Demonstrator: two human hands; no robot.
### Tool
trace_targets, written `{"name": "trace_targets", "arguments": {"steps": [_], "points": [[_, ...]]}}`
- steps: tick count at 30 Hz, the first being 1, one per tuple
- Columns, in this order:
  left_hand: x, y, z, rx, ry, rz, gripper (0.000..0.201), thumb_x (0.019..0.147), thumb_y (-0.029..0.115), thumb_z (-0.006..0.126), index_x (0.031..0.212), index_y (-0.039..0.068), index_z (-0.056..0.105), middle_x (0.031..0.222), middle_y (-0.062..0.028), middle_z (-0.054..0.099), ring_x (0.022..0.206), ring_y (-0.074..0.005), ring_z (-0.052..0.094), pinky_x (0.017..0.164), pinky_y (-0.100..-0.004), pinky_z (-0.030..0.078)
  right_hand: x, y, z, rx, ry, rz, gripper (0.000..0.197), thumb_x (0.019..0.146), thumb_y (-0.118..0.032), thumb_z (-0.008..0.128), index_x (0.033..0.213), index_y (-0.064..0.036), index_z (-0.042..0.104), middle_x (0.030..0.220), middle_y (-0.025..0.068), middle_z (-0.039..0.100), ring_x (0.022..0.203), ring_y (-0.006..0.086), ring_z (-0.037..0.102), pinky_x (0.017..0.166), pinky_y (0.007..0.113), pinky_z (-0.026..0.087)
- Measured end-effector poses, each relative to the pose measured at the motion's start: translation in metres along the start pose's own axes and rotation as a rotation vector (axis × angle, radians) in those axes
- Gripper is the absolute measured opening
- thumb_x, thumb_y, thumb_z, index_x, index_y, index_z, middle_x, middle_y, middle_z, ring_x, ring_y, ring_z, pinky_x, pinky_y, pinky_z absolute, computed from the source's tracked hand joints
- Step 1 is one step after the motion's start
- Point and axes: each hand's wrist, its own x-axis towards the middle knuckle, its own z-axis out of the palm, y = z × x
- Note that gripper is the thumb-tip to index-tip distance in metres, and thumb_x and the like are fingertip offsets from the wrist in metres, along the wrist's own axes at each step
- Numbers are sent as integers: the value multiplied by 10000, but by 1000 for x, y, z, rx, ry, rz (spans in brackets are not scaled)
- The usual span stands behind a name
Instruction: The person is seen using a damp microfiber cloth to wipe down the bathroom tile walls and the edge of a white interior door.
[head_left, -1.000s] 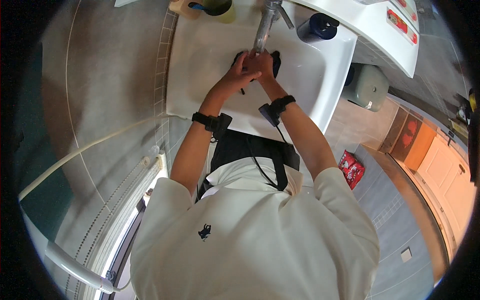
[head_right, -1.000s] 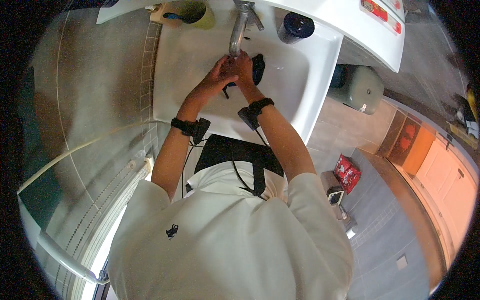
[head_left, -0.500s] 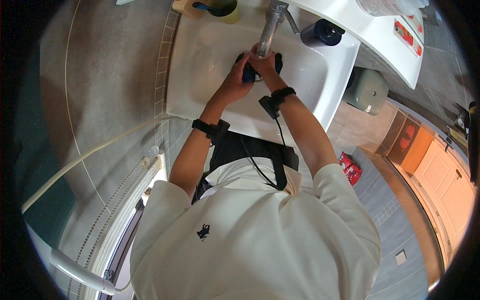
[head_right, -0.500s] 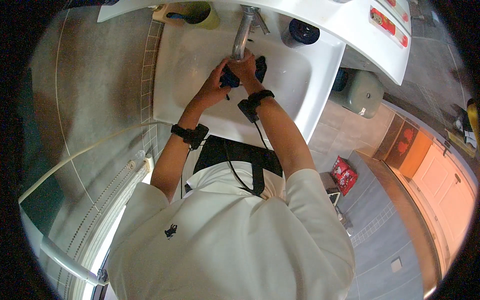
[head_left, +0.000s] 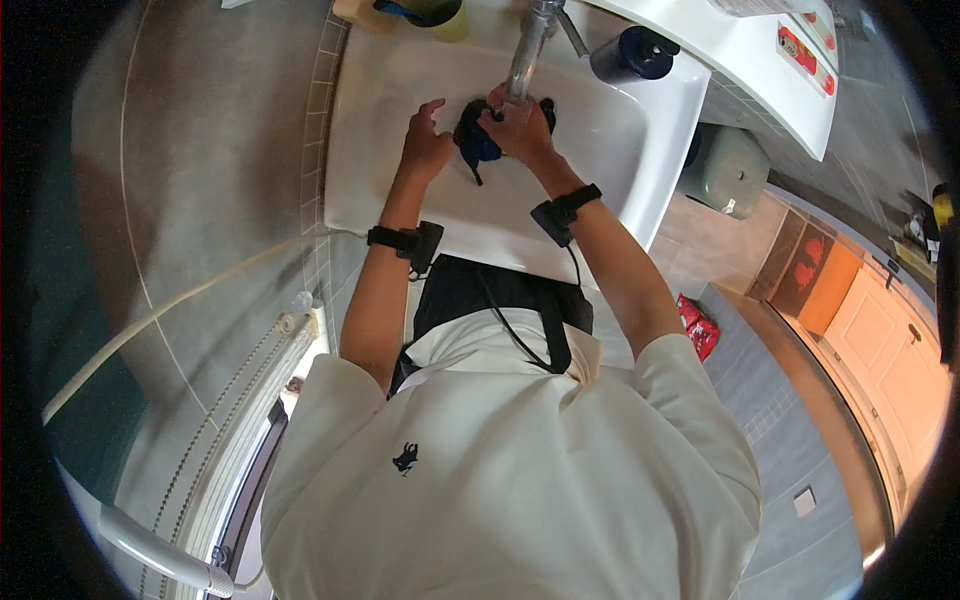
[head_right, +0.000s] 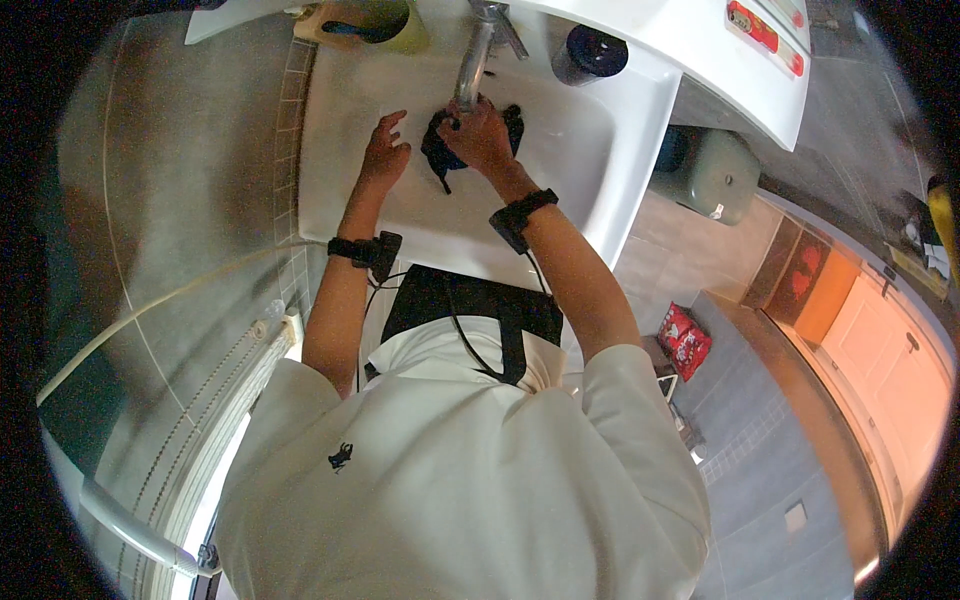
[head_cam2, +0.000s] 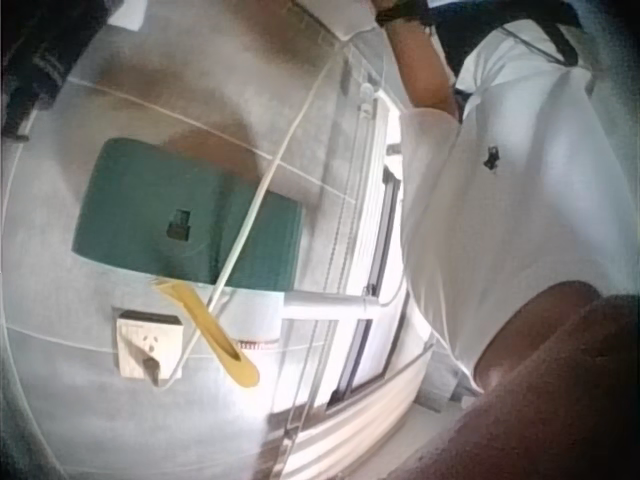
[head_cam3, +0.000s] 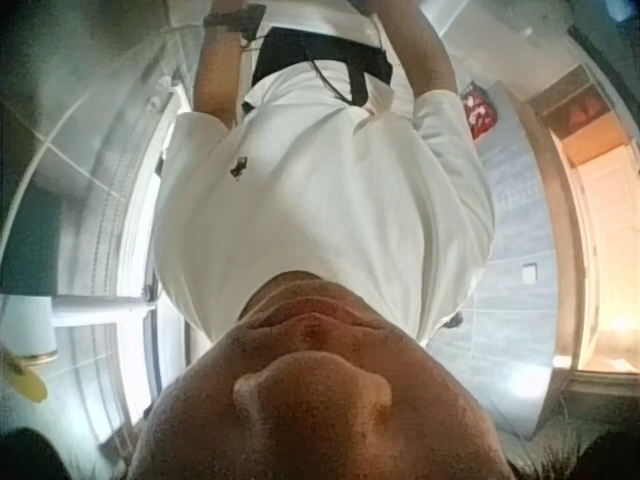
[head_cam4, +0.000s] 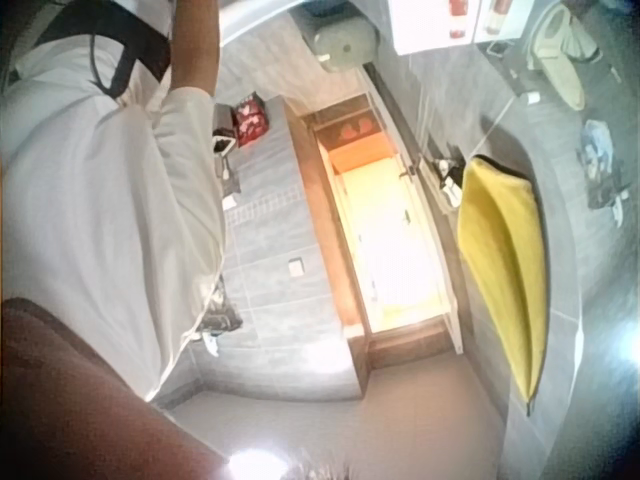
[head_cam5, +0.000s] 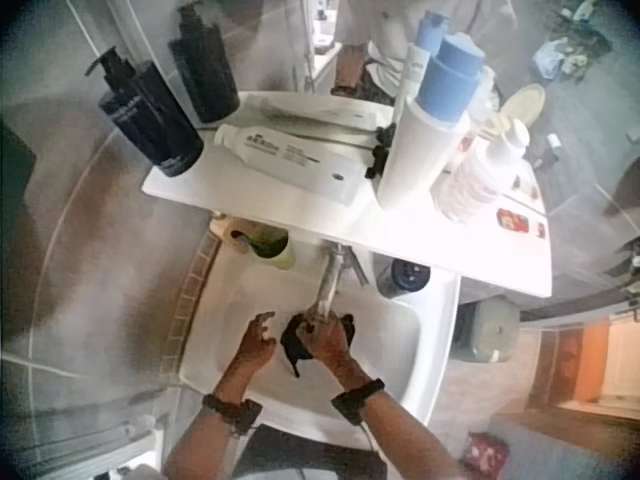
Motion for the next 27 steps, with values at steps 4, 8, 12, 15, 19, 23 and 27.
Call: {"name": "trace_targets", "arguments": {"steps": [4, 8, 12, 15, 19, 23, 27], "points": [[1, 8, -4, -346, -161, 25, 475, 805, 179, 498, 1266, 85, 430, 1272, -115, 452, 1164, -253, 451, 969, -377, 355, -8, -22, -26, -653, -231, -306, 357, 751, -229, 583, 1071, -74, 547, 1028, 160, 589, 963, 249, 579, 883, 411, 425], [-7, 26, 0, -549, -163, -101, 469, 850, 330, 505, 1248, 86, 457, 1237, -102, 485, 1149, -236, 460, 970, -373, 356, -23, -21, -34, -694, -61, -586, 451, 758, -248, 587, 1178, -105, 506, 1245, 92, 489, 1073, 215, 520, 980, 439, 326], [0, 19, 7, -1081, -363, -132, 517, 883, 422, 464, 1251, 58, 445, 1219, -100, 497, 1095, -230, 485, 959, -383, 366, -29, -29, -44, -741, -40, -607, 499, 768, -243, 583, 1240, -126, 472, 1374, 47, 360, 1177, 202, 440, 1022, 461, 266], [2, 16, 14, -1302, -469, -168, 525, 902, 423, 422, 1264, 44, 429, 1194, -103, 516, 1065, -231, 497, 950, -386, 371, -35, -27, -45, -667, -90, -574, 523, 755, -215, 594, 1254, -132, 458, 1371, 55, 365, 1202, 202, 419, 1028, 454, 269], [-22, 51, 7, -1287, -553, -168, 541, 914, 421, 387, 1282, 25, 407, 1180, -105, 534, 1049, -225, 501, 956, -388, 356, -56, -41, -53, -433, -146, -584, 603, 688, -153, 647, 1259, -149, 452, 1336, 51, 407, 1216, 212, 411, 1018, 460, 285], [-85, 112, -16, -1280, -508, -254, 561, 924, 414, 355, 1308, 5, 357, 1270, -151, 460, 1142, -254, 449, 997, -389, 313, -94, -87, -92, -468, -58, -571, 672, 647, -143, 677, 1275, -198, 442, 1346, 45, 397, 1214, 216, 410, 1026, 469, 272], [-115, 147, -37, -1620, -725, -355, 610, 927, 441, 290, 1355, 7, 260, 1371, -244, 283, 1281, -335, 283, 1050, -439, 218, -119, -123, -117, -424, -32, -513, 729, 614, -147, 698, 1282, -270, 434, 1382, 19, 351, 1258, 208, 357, 1047, 476, 225]]}}
